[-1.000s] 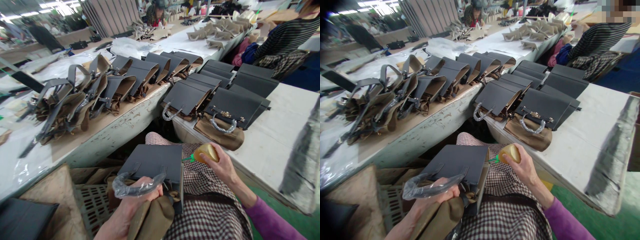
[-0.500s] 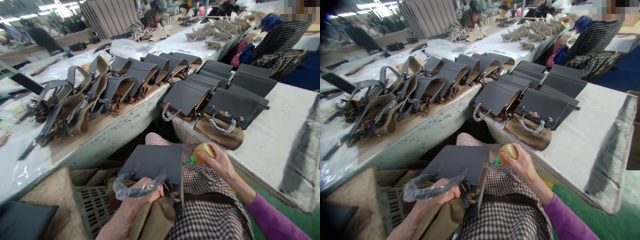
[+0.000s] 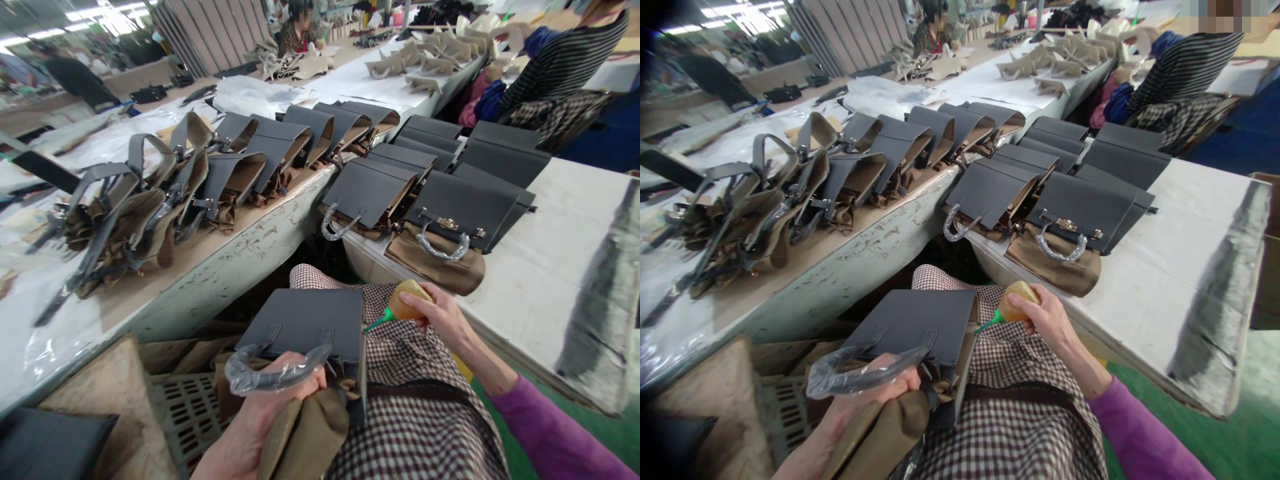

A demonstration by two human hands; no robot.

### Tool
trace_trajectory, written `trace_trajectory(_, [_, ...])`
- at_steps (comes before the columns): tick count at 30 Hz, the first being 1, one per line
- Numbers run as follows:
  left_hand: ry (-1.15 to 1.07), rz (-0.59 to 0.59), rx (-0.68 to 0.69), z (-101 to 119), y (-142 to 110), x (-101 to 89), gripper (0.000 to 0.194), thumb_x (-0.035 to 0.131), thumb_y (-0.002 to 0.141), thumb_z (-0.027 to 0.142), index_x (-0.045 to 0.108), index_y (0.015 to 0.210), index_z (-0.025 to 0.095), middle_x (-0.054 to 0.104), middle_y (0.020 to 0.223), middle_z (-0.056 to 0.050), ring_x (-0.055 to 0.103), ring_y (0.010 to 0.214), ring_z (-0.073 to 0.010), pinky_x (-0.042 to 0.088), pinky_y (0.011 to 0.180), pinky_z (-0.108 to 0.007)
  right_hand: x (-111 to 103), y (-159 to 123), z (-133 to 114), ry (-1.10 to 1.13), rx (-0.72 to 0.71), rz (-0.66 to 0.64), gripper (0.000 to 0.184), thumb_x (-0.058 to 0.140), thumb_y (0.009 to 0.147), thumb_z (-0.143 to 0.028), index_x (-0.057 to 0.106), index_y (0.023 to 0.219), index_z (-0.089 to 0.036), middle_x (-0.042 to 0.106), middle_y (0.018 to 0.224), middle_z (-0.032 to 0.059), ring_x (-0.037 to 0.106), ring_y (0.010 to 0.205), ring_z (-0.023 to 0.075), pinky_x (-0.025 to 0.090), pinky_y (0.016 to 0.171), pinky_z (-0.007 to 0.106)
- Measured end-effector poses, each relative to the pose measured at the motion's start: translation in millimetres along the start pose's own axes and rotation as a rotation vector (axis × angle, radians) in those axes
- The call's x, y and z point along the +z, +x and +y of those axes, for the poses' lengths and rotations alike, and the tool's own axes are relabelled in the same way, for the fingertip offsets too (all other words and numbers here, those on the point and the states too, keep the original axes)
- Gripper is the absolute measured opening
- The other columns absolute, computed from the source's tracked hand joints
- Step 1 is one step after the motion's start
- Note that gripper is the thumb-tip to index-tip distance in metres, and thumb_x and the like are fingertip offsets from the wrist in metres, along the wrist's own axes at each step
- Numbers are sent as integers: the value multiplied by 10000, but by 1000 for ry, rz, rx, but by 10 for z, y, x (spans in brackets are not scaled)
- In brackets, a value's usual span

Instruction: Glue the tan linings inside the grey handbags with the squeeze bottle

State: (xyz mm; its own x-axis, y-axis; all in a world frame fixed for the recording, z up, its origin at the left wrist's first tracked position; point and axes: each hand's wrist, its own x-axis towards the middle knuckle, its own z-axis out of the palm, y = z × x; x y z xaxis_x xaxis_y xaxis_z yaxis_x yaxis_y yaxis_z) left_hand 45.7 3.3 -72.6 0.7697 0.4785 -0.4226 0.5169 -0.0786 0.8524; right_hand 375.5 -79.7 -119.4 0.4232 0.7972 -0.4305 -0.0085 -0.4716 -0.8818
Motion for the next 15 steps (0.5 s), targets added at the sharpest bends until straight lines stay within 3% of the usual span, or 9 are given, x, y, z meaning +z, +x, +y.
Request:
trace_trajectory(4, [-33, -7, 44, -4, 21, -7, 225, 561, 806, 344, 692, 655, 241, 734, 677, 7, 640, 608, -184, 510, 565, -251, -12, -3, 2, 33, 17, -5, 485, 774, 811, -583, 663, 1062, -183, 657, 701, 12, 543, 491, 188, 441, 417, 303])
trace_trajectory(11, [61, -20, -51, 80, 20, -7, 233, 543, 781, 297, 704, 630, 221, 732, 677, -5, 612, 602, -178, 478, 558, -252, -4, -29, -16, 71, 42, -75, 460, 786, 791, -564, 672, 991, -167, 643, 691, 6, 517, 484, 166, 412, 396, 274])
trace_trajectory(15, [114, 56, -3, 155, 13, -16, 261, 532, 810, 295, 729, 663, 209, 748, 701, -15, 636, 614, -179, 507, 594, -251, -15, -87, -46, 108, 51, -132, 457, 786, 799, -569, 671, 971, -162, 634, 691, 4, 502, 487, 151, 390, 392, 254])
